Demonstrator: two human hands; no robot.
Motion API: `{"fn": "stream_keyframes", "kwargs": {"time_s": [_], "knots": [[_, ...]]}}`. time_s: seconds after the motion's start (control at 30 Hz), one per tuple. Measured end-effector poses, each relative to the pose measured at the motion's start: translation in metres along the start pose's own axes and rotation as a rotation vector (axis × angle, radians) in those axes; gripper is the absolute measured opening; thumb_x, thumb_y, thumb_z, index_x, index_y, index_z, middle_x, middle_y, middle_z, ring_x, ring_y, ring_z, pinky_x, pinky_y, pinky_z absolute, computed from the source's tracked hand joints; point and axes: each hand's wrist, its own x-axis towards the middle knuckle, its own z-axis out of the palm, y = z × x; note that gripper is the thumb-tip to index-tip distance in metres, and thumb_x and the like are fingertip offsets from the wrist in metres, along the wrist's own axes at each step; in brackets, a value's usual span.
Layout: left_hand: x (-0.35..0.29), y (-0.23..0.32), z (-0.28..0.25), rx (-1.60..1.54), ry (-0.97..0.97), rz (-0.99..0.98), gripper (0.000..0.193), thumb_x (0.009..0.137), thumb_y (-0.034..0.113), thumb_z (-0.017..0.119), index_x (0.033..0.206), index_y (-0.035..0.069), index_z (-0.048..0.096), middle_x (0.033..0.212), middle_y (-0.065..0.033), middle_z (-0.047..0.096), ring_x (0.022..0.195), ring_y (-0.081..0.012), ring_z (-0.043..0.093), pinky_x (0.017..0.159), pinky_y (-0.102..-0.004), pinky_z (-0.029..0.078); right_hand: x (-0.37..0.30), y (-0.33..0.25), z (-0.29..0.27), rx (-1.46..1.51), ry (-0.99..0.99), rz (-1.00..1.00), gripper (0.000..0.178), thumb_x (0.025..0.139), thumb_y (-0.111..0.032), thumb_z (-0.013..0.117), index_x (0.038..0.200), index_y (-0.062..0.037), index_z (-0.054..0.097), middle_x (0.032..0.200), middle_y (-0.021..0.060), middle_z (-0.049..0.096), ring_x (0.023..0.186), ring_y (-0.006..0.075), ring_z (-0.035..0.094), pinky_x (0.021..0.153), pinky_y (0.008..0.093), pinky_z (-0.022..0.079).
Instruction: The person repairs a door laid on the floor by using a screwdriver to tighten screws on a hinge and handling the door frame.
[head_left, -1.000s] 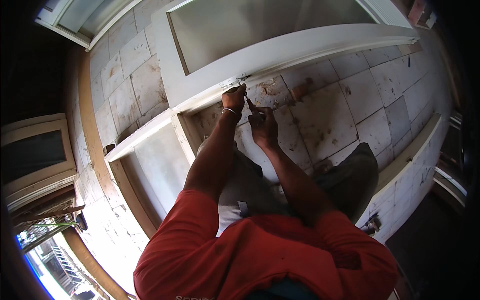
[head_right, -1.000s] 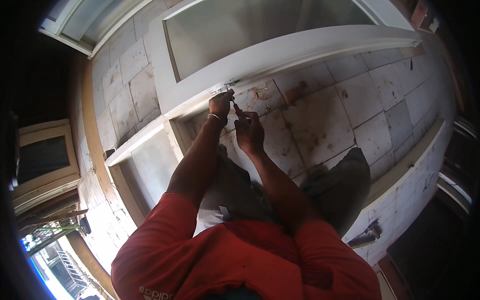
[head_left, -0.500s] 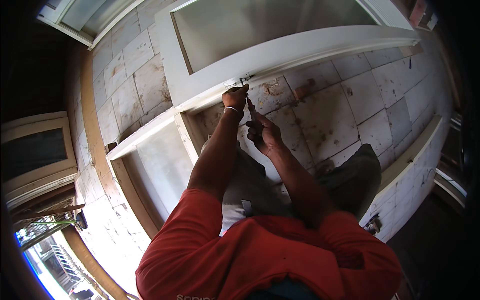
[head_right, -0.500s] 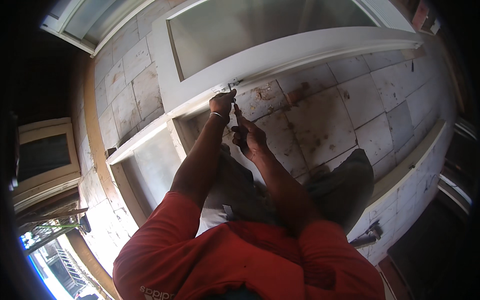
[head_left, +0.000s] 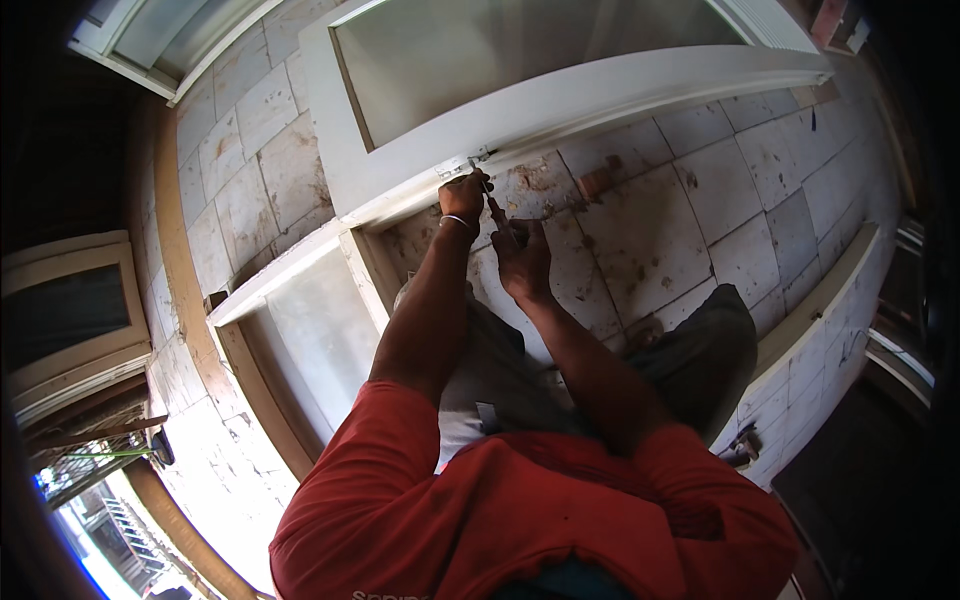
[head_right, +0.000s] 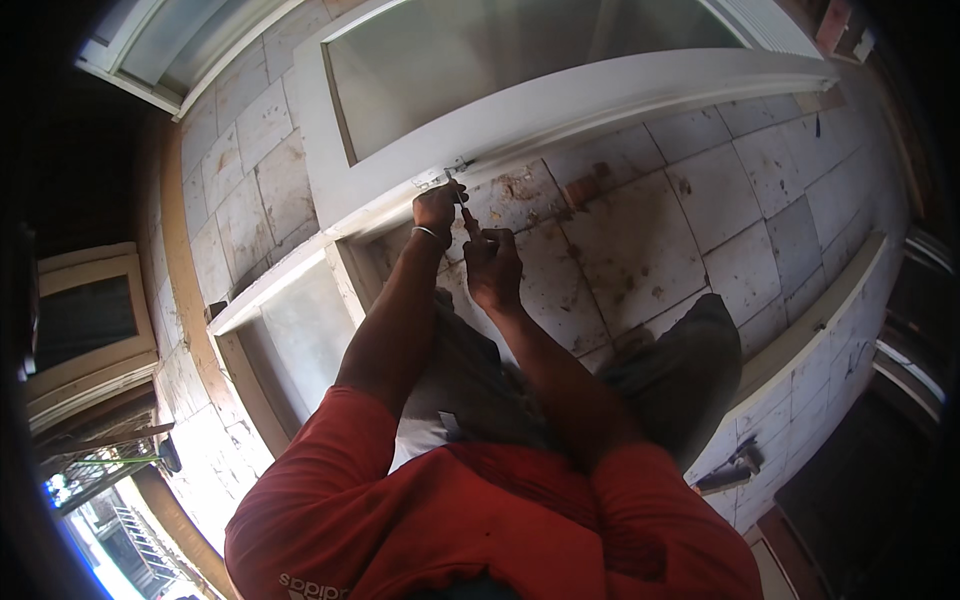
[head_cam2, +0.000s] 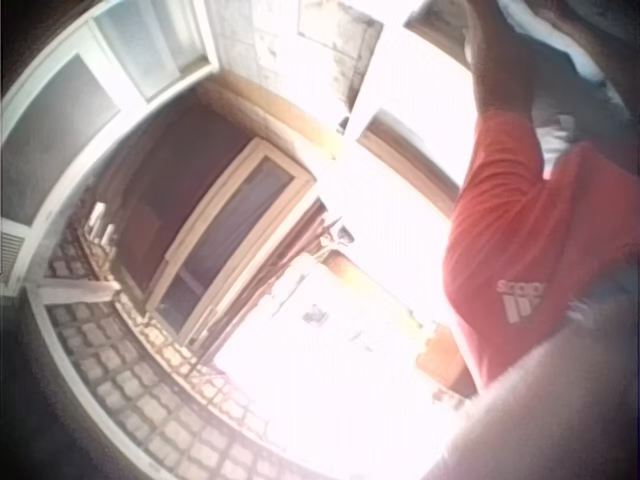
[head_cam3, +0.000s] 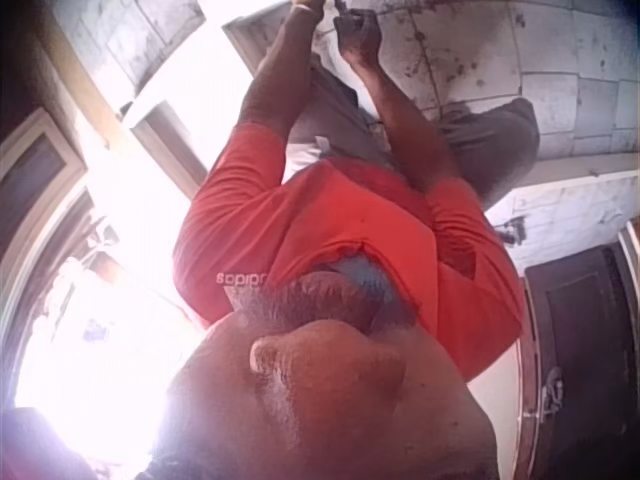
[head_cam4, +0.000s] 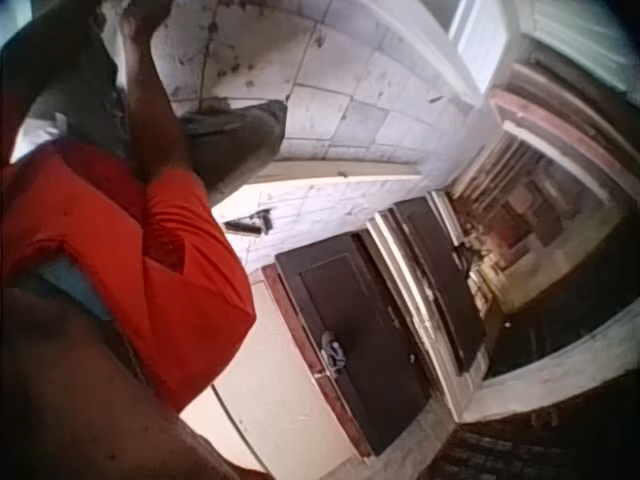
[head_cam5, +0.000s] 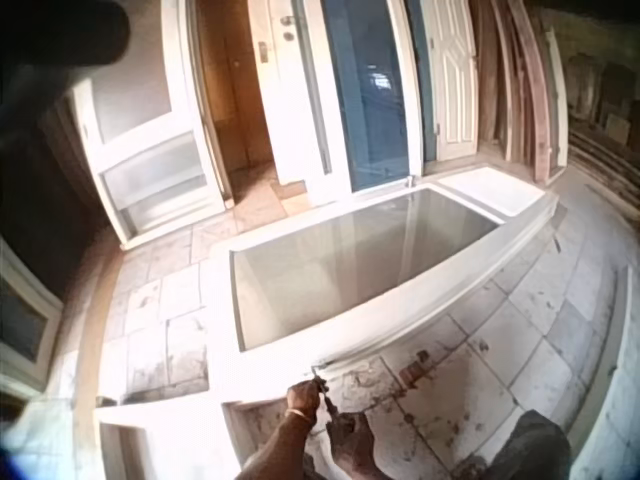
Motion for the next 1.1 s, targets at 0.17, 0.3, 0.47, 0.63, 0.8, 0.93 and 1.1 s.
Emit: {"fn": "stream_keyframes", "kwargs": {"time_s": [0.17,0.3,0.47,0.63,0.8,0.93,1.1], "knots": [[-0.009,0.008,-0.011,-0.069,0.029,-0.106,0.033,0.091,0.030,0.054,0.094,0.003,0.073,0.090,-0.0086,0.072,0.084,-0.0166,0.063,0.078,-0.0311,0.047,-0.018,-0.031,0.002,0.968,-0.247,0.675,0.035,0.087,-0.023,0.070,0.108,0.0002,0.054,0.076,0.0039,0.057,0.065,0.0076,0.050,0.055,0.0251,0.042],[-0.015,0.018,-0.006,0.006,0.033,-0.091,0.036,0.085,0.035,0.065,0.091,0.000,0.072,0.087,-0.0076,0.071,0.078,-0.0168,0.061,0.071,-0.0321,0.047,-0.008,-0.031,0.006,0.293,-0.010,0.397,0.031,0.088,-0.022,0.067,0.109,-0.0028,0.054,0.073,0.0029,0.055,0.064,0.0079,0.049,0.056,0.0276,0.042],[-0.017,0.020,-0.012,0.030,0.097,-0.082,0.030,0.076,0.027,0.077,0.084,-0.001,0.072,0.079,-0.0064,0.069,0.069,-0.0155,0.058,0.068,-0.0331,0.048,-0.013,-0.029,0.008,0.106,-0.084,0.087,0.027,0.090,-0.021,0.065,0.109,-0.0049,0.055,0.071,0.0027,0.054,0.056,0.0100,0.048,0.051,0.0266,0.041],[-0.019,0.023,-0.011,-0.016,0.112,-0.153,0.025,0.079,0.025,0.074,0.082,0.000,0.072,0.076,-0.0063,0.070,0.069,-0.0143,0.060,0.068,-0.0325,0.048,-0.013,-0.029,0.001,0.720,-0.205,0.603,0.029,0.091,-0.024,0.062,0.111,-0.0048,0.054,0.074,0.0046,0.056,0.055,0.0108,0.049,0.049,0.0258,0.041],[-0.017,0.017,-0.005,0.008,0.090,-0.116,0.030,0.082,0.029,0.070,0.081,0.000,0.072,0.078,-0.0069,0.071,0.071,-0.0144,0.061,0.070,-0.0314,0.047,-0.014,-0.020,0.002,0.047,-0.071,0.175,0.030,0.096,-0.032,0.054,0.110,-0.0055,0.053,0.077,0.0057,0.054,0.056,0.0136,0.049,0.051,0.0278,0.043],[-0.013,0.016,-0.005,0.135,0.056,-0.077,0.033,0.088,0.032,0.062,0.084,0.001,0.072,0.083,-0.0069,0.072,0.077,-0.0149,0.062,0.072,-0.0314,0.048,-0.011,-0.024,-0.008,1.165,-0.265,0.754,0.031,0.089,-0.026,0.066,0.106,-0.0026,0.054,0.074,0.0055,0.056,0.053,0.0127,0.049,0.048,0.0272,0.045],[-0.013,0.012,-0.003,-0.053,0.031,-0.127,0.033,0.093,0.031,0.056,0.088,0.002,0.072,0.086,-0.0072,0.072,0.081,-0.0158,0.062,0.074,-0.0321,0.047,-0.014,-0.040,0.000,0.243,-0.066,0.296,0.035,0.087,-0.025,0.068,0.108,-0.0017,0.054,0.075,0.0052,0.056,0.054,0.0120,0.049,0.052,0.0274,0.046]]}}
